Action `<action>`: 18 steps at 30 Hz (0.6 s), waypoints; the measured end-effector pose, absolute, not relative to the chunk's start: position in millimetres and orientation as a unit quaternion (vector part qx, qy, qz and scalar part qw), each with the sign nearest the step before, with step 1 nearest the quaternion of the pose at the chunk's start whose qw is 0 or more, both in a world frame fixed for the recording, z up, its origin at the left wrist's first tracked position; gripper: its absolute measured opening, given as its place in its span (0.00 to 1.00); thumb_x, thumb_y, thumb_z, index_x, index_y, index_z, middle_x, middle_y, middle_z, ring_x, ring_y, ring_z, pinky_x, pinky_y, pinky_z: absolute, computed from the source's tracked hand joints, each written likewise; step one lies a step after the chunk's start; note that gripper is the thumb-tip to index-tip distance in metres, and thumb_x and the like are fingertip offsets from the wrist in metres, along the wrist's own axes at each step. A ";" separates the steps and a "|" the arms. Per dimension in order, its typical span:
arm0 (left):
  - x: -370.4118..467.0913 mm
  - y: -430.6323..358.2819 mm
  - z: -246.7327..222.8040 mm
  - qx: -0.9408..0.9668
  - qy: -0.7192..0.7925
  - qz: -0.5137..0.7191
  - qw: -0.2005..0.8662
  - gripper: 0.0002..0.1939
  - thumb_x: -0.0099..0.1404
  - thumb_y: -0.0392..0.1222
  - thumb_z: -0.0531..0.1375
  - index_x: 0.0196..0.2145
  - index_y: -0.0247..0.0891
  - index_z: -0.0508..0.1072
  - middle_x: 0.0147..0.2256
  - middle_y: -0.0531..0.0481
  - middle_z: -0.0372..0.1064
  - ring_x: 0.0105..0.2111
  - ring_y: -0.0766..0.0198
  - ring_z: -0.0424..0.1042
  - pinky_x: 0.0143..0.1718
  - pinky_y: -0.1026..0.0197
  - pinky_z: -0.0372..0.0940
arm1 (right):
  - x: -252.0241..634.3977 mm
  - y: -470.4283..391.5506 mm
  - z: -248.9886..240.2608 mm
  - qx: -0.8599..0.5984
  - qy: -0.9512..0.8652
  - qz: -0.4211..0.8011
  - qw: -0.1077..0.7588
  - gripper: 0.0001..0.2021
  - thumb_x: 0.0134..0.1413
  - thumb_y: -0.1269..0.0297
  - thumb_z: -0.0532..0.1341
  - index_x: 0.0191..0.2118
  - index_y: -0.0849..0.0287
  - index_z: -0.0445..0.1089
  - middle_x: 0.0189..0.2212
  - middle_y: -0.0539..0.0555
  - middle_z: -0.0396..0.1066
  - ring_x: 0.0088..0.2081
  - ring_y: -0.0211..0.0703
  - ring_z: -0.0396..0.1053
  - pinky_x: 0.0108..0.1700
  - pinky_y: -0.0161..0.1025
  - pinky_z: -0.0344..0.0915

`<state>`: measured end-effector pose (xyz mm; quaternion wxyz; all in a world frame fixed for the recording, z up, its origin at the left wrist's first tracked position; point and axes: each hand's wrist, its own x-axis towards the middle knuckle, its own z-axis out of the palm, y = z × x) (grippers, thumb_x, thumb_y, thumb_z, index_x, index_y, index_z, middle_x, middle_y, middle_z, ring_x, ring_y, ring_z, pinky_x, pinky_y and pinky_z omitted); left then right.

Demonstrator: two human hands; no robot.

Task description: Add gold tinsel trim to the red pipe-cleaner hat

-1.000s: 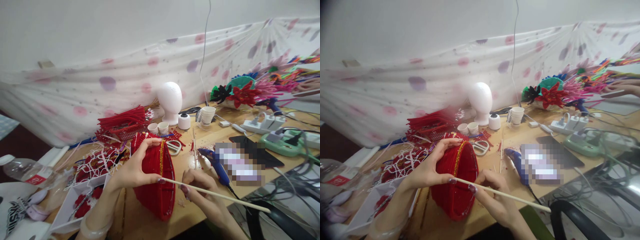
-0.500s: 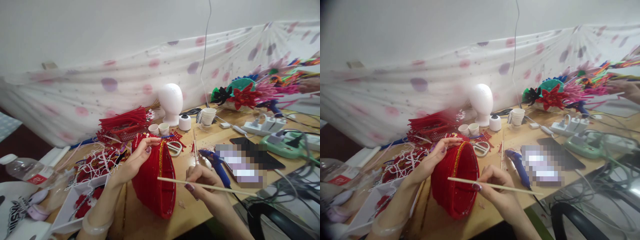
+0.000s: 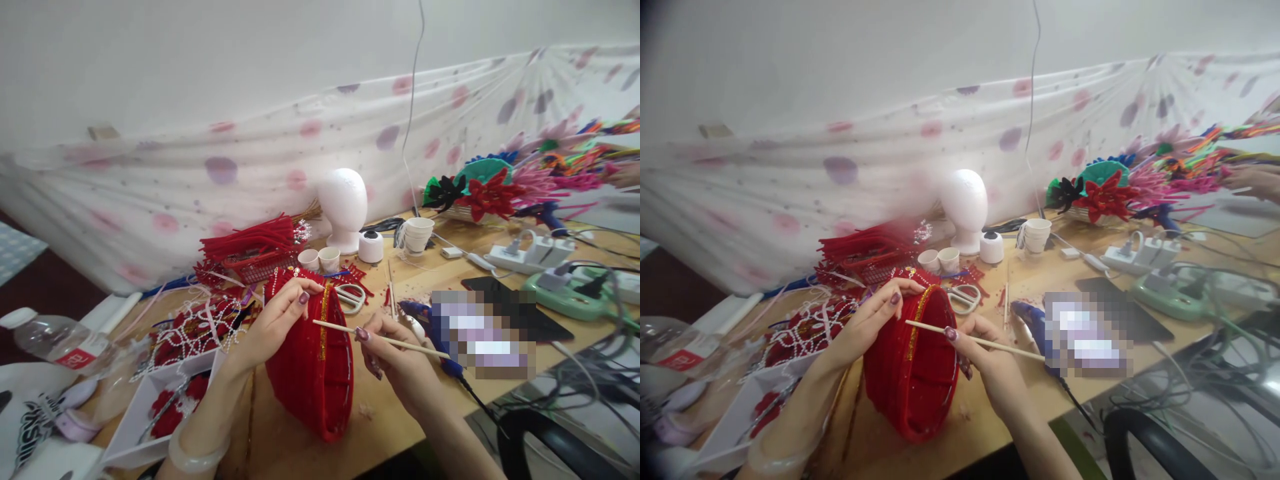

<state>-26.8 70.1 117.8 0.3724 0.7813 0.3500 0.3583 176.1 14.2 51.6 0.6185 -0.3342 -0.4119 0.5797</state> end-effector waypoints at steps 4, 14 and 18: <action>-24.9 70.4 117.1 0.785 0.353 0.360 0.361 0.18 0.74 0.54 0.46 0.44 0.41 0.69 0.40 0.50 0.62 0.40 0.60 0.64 0.51 0.56 0.57 | 172.8 7.8 44.1 -0.344 -0.449 0.510 0.648 0.17 0.48 0.52 0.72 0.23 0.59 0.70 0.17 0.47 0.64 0.19 0.31 0.59 0.21 0.28 0.55; -25.1 70.9 117.4 0.792 0.361 0.359 0.338 0.18 0.74 0.54 0.46 0.34 0.41 0.66 0.47 0.47 0.65 0.42 0.60 0.65 0.52 0.55 0.57 | 167.0 -1.0 26.2 -0.288 -0.485 0.494 0.662 0.12 0.53 0.58 0.70 0.25 0.58 0.72 0.20 0.47 0.64 0.20 0.32 0.59 0.22 0.30 0.53; -24.8 72.4 117.5 0.795 0.355 0.362 0.333 0.17 0.74 0.52 0.47 0.31 0.41 0.63 0.51 0.45 0.65 0.50 0.58 0.64 0.55 0.56 0.55 | 164.6 -5.1 21.0 -0.262 -0.485 0.516 0.656 0.11 0.53 0.60 0.70 0.25 0.58 0.71 0.21 0.47 0.64 0.20 0.31 0.59 0.22 0.30 0.52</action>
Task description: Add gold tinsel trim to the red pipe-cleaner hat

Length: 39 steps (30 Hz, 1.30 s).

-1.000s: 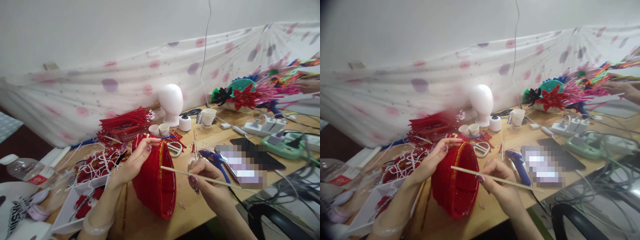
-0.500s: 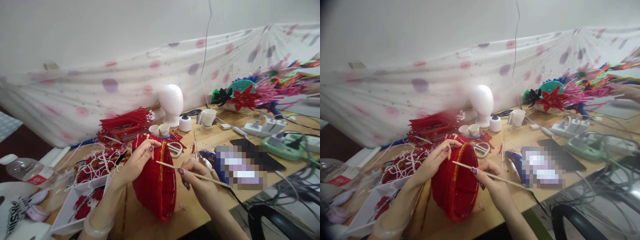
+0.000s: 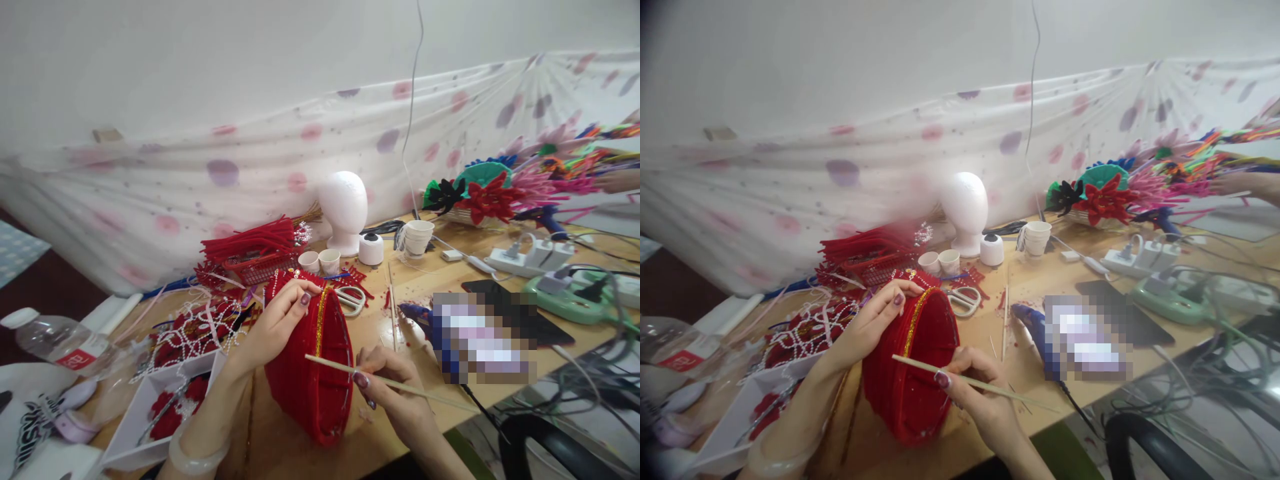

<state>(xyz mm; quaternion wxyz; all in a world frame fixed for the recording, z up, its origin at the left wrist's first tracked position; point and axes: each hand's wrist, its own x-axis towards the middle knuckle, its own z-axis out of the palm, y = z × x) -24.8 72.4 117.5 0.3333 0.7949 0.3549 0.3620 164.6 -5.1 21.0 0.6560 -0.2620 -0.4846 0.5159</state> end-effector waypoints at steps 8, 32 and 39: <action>-26.5 72.8 118.1 0.792 0.350 0.372 0.334 0.15 0.74 0.52 0.49 0.36 0.40 0.68 0.51 0.45 0.67 0.50 0.58 0.66 0.54 0.57 0.57 | 174.4 -13.4 20.9 -0.223 -0.548 0.594 0.546 0.22 0.57 0.51 0.65 0.18 0.59 0.68 0.13 0.47 0.61 0.18 0.33 0.58 0.22 0.33 0.50; -17.8 65.4 115.5 0.739 0.283 0.430 0.435 0.12 0.66 0.42 0.61 0.41 0.42 0.59 0.47 0.45 0.67 0.51 0.57 0.68 0.57 0.49 0.59 | 165.5 17.6 67.1 -0.359 -0.393 0.588 0.609 0.23 0.43 0.43 0.71 0.28 0.61 0.73 0.16 0.48 0.66 0.17 0.32 0.59 0.18 0.30 0.55; -17.5 61.8 116.3 0.752 0.266 0.411 0.441 0.16 0.66 0.38 0.61 0.44 0.43 0.56 0.49 0.45 0.65 0.55 0.57 0.66 0.61 0.45 0.56 | 173.3 14.3 73.2 -0.367 -0.387 0.548 0.644 0.25 0.51 0.39 0.64 0.29 0.60 0.69 0.10 0.43 0.57 0.13 0.28 0.49 0.15 0.28 0.46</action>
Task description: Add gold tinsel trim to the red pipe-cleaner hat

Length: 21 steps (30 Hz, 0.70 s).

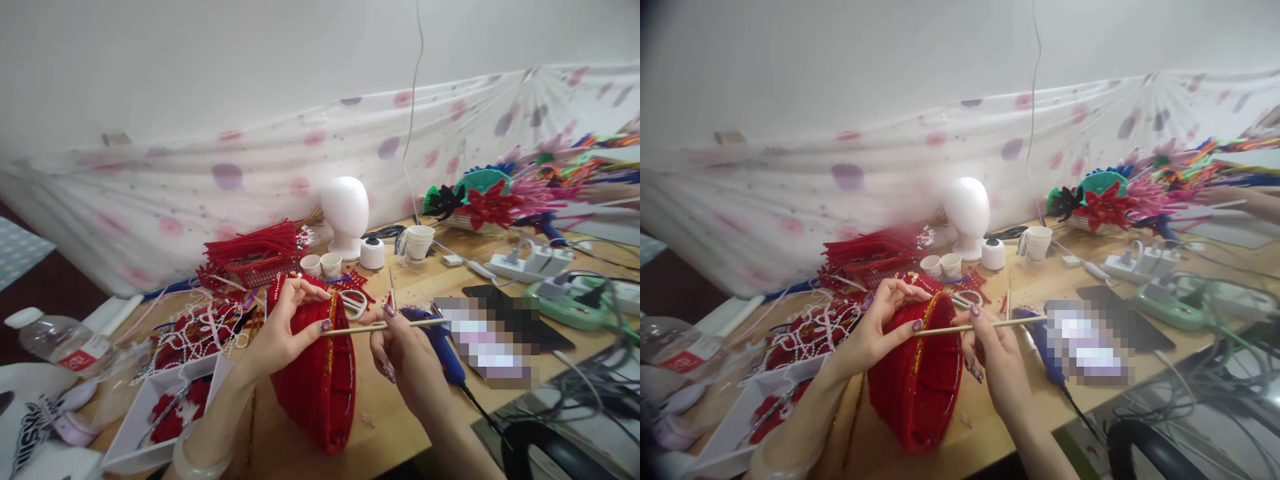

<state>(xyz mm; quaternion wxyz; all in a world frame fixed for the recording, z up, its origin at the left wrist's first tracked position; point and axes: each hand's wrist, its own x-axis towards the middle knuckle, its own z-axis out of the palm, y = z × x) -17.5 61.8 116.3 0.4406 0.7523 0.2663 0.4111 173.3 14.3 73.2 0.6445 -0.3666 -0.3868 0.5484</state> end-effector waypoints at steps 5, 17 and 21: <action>-18.9 62.7 116.6 0.751 0.260 0.408 0.449 0.19 0.64 0.40 0.64 0.45 0.43 0.57 0.50 0.44 0.65 0.56 0.55 0.65 0.61 0.45 0.56 | 176.8 10.6 71.5 -0.362 -0.421 0.558 0.616 0.19 0.50 0.49 0.70 0.26 0.60 0.67 0.14 0.45 0.63 0.14 0.29 0.54 0.16 0.28 0.48; -33.1 72.9 116.8 0.774 0.218 0.360 0.472 0.24 0.60 0.45 0.68 0.50 0.42 0.64 0.52 0.43 0.62 0.58 0.51 0.62 0.61 0.48 0.55 | 167.5 -2.4 48.7 -0.289 -0.391 0.615 0.621 0.13 0.46 0.56 0.74 0.29 0.59 0.74 0.20 0.46 0.65 0.19 0.30 0.58 0.20 0.28 0.54; -35.2 76.8 116.2 0.776 0.210 0.356 0.475 0.19 0.65 0.49 0.63 0.50 0.41 0.66 0.53 0.42 0.62 0.58 0.51 0.61 0.61 0.49 0.54 | 167.6 -4.1 35.8 -0.261 -0.432 0.596 0.625 0.09 0.49 0.58 0.73 0.31 0.56 0.76 0.25 0.48 0.68 0.21 0.30 0.60 0.22 0.29 0.57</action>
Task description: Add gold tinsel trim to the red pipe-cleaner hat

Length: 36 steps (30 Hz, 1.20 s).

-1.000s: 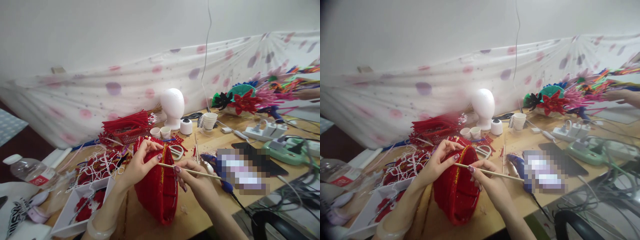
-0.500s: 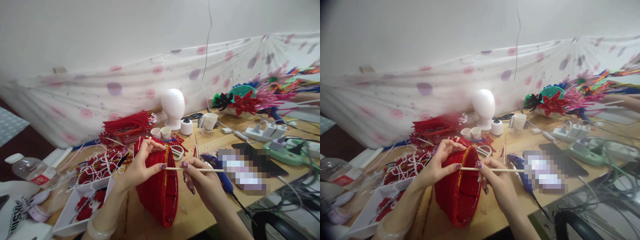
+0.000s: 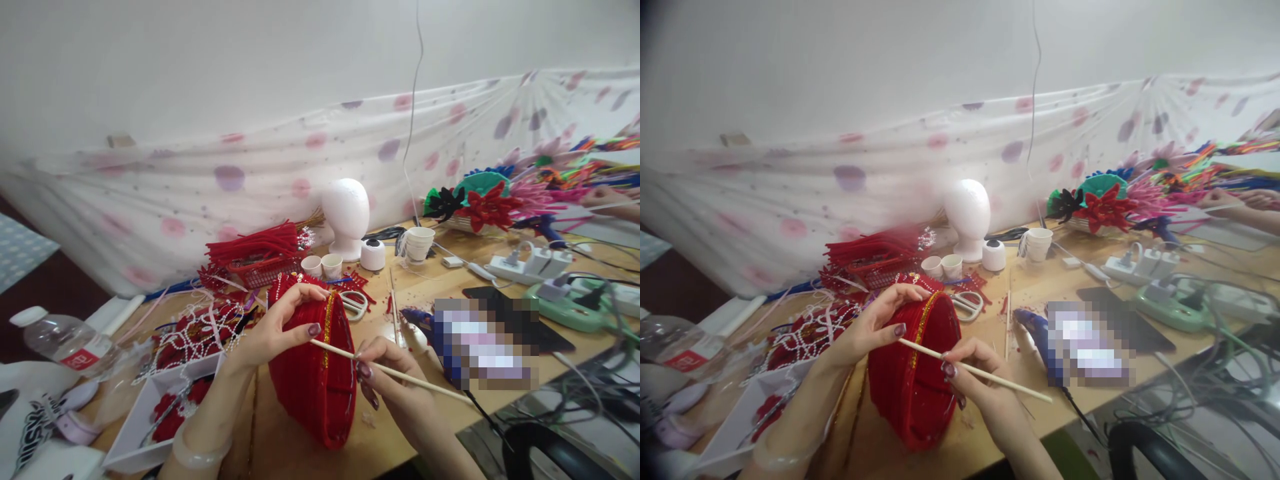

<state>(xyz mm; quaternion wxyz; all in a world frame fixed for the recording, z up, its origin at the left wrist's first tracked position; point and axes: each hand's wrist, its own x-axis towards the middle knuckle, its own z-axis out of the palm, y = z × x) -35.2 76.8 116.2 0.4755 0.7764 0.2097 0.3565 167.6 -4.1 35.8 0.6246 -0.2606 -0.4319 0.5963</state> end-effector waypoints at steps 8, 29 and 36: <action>-34.7 75.8 119.6 0.784 0.228 0.356 0.455 0.20 0.59 0.53 0.68 0.42 0.41 0.69 0.53 0.43 0.64 0.57 0.52 0.62 0.61 0.50 0.54 | 173.7 -8.3 39.1 -0.211 -0.496 0.598 0.594 0.10 0.55 0.55 0.68 0.34 0.56 0.79 0.30 0.55 0.73 0.28 0.39 0.69 0.25 0.32 0.63; -23.9 70.4 113.3 0.727 0.351 0.454 0.377 0.19 0.71 0.56 0.53 0.38 0.39 0.74 0.51 0.43 0.63 0.54 0.53 0.64 0.58 0.51 0.59 | 161.7 30.6 67.0 -0.354 -0.296 0.597 0.656 0.22 0.35 0.47 0.76 0.29 0.62 0.74 0.22 0.51 0.71 0.21 0.32 0.62 0.21 0.29 0.56; -20.7 72.0 111.6 0.679 0.348 0.476 0.437 0.19 0.68 0.58 0.56 0.42 0.39 0.72 0.48 0.45 0.66 0.45 0.59 0.70 0.52 0.53 0.65 | 160.8 22.9 61.7 -0.356 -0.320 0.562 0.674 0.18 0.34 0.51 0.77 0.25 0.59 0.76 0.20 0.49 0.71 0.21 0.30 0.61 0.23 0.28 0.55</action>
